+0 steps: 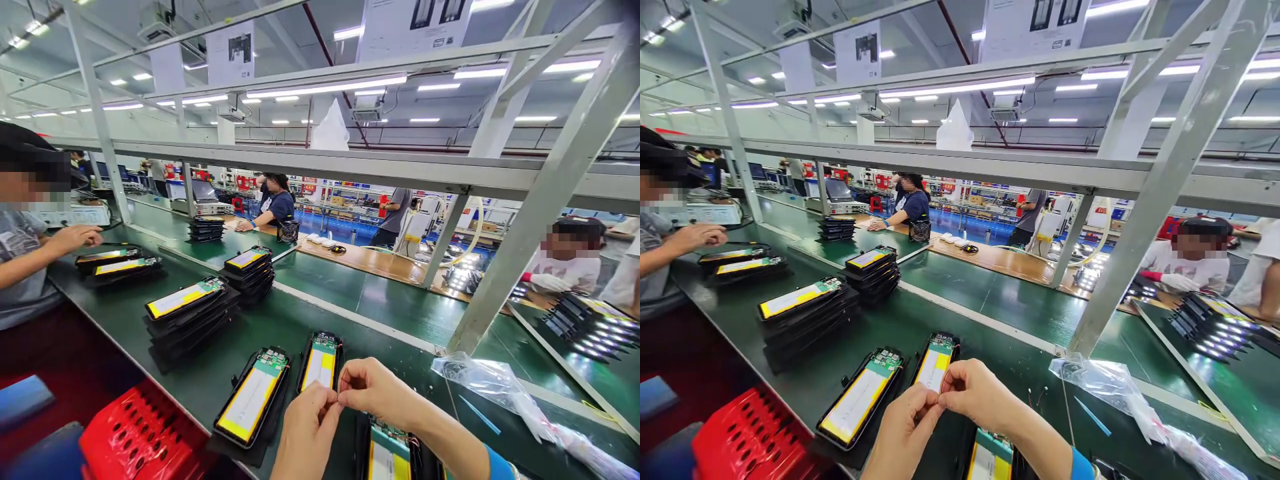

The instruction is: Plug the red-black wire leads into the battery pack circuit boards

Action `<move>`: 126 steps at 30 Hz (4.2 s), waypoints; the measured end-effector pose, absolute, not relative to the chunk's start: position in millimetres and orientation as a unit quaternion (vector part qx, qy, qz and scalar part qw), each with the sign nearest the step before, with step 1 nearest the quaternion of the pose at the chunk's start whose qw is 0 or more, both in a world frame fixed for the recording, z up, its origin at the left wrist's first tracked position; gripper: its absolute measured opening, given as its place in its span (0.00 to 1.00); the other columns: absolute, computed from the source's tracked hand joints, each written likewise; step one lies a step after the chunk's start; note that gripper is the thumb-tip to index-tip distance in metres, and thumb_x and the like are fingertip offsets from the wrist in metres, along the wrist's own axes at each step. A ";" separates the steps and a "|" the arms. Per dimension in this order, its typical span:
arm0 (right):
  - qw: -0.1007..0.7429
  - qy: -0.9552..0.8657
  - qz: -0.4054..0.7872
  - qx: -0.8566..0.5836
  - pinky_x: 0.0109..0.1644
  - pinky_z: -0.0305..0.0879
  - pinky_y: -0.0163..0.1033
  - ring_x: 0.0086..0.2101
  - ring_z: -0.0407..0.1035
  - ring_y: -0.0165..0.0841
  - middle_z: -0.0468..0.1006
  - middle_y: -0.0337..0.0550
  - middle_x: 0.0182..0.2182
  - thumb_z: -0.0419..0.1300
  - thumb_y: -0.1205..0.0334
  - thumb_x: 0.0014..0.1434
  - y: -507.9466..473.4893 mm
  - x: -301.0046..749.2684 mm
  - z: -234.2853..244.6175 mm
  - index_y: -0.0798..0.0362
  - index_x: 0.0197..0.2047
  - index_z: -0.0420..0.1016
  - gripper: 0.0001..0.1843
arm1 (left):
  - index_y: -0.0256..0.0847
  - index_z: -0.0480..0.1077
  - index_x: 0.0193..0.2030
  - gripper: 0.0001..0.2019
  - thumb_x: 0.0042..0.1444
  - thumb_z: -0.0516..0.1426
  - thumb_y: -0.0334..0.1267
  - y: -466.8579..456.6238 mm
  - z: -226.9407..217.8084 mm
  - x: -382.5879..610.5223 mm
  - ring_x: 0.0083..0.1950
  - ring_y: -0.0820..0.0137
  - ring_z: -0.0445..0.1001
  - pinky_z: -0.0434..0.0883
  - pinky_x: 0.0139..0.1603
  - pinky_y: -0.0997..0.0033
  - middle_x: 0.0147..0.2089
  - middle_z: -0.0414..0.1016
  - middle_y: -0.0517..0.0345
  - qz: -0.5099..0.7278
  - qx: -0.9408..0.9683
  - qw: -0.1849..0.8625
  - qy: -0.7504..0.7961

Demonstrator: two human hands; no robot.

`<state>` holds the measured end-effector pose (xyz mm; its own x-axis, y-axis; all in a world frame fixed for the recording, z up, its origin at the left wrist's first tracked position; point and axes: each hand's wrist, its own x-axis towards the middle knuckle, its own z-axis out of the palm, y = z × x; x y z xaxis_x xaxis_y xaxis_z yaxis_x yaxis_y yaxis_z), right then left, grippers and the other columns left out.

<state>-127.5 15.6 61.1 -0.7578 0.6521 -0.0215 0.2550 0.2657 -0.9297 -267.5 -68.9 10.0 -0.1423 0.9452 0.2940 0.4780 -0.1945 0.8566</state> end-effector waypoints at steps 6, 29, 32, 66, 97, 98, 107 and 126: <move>0.102 -0.830 0.477 -0.272 0.29 0.49 0.33 0.25 0.53 0.26 0.62 0.32 0.21 0.59 0.63 0.51 13.4 -149.9 62.5 0.55 0.25 0.67 0.06 | 0.42 0.67 0.29 0.10 0.61 0.51 0.38 -90.4 16.1 -287.4 0.34 0.72 0.68 0.62 0.34 0.73 0.32 0.69 0.59 0.456 0.634 0.209 0.589; 0.155 -0.864 0.297 -0.377 0.29 0.54 0.35 0.26 0.64 0.31 0.73 0.37 0.24 0.55 0.62 0.53 50.8 -269.2 -9.1 0.53 0.26 0.70 0.07 | 0.42 0.70 0.34 0.18 0.59 0.48 0.52 -112.6 -16.7 -374.5 0.36 0.65 0.73 0.61 0.32 0.69 0.38 0.71 0.54 0.201 0.444 0.102 0.867; 0.152 -0.870 0.277 -0.378 0.30 0.54 0.35 0.27 0.65 0.31 0.74 0.38 0.25 0.55 0.63 0.54 50.9 -271.0 -12.6 0.53 0.27 0.71 0.07 | 0.42 0.70 0.34 0.17 0.59 0.48 0.52 -112.9 -17.3 -378.3 0.37 0.66 0.73 0.62 0.33 0.69 0.37 0.72 0.55 0.207 0.450 0.099 0.863; -0.004 -0.951 0.030 -0.308 0.37 0.57 0.38 0.39 0.71 0.41 0.77 0.54 0.37 0.53 0.68 0.59 39.2 -288.9 12.6 0.57 0.35 0.74 0.09 | 0.46 0.74 0.30 0.04 0.48 0.59 0.41 -21.7 -15.6 -408.0 0.41 0.68 0.73 0.67 0.41 0.69 0.37 0.78 0.61 0.252 0.498 0.177 0.811; 0.073 -0.936 0.129 -0.319 0.32 0.55 0.34 0.31 0.68 0.31 0.78 0.41 0.31 0.55 0.66 0.57 50.1 -271.8 -2.5 0.53 0.32 0.75 0.08 | 0.37 0.72 0.34 0.08 0.53 0.61 0.41 -13.5 -2.2 -408.0 0.41 0.70 0.73 0.72 0.44 0.63 0.39 0.76 0.57 0.209 0.527 0.241 0.788; 0.070 -0.938 0.123 -0.317 0.32 0.54 0.34 0.31 0.68 0.31 0.78 0.41 0.31 0.54 0.67 0.57 49.6 -271.8 -1.8 0.53 0.33 0.75 0.08 | 0.37 0.72 0.34 0.08 0.53 0.61 0.41 -13.4 -2.7 -408.2 0.41 0.70 0.73 0.71 0.44 0.63 0.39 0.76 0.57 0.208 0.528 0.240 0.787; 0.034 -0.948 0.051 -0.312 0.35 0.55 0.37 0.38 0.69 0.39 0.76 0.51 0.37 0.52 0.66 0.61 43.4 -277.9 1.7 0.56 0.35 0.74 0.09 | 0.37 0.72 0.36 0.09 0.55 0.59 0.42 -14.6 -6.0 -409.8 0.43 0.69 0.72 0.71 0.46 0.61 0.41 0.75 0.56 0.204 0.531 0.241 0.786; 0.130 -0.926 0.130 -0.331 0.40 0.59 0.34 0.37 0.69 0.32 0.76 0.42 0.36 0.56 0.67 0.59 41.4 -249.8 -5.4 0.54 0.38 0.78 0.08 | 0.37 0.72 0.35 0.09 0.54 0.60 0.42 -11.4 -1.9 -409.2 0.41 0.69 0.74 0.72 0.44 0.62 0.39 0.76 0.56 0.179 0.539 0.248 0.785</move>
<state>-249.8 41.4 -5.4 -0.7476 0.6460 0.1542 0.5786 0.7475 -0.3261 -409.2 -11.4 -1.9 -0.2961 0.9345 -0.1974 0.7569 0.3556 0.5483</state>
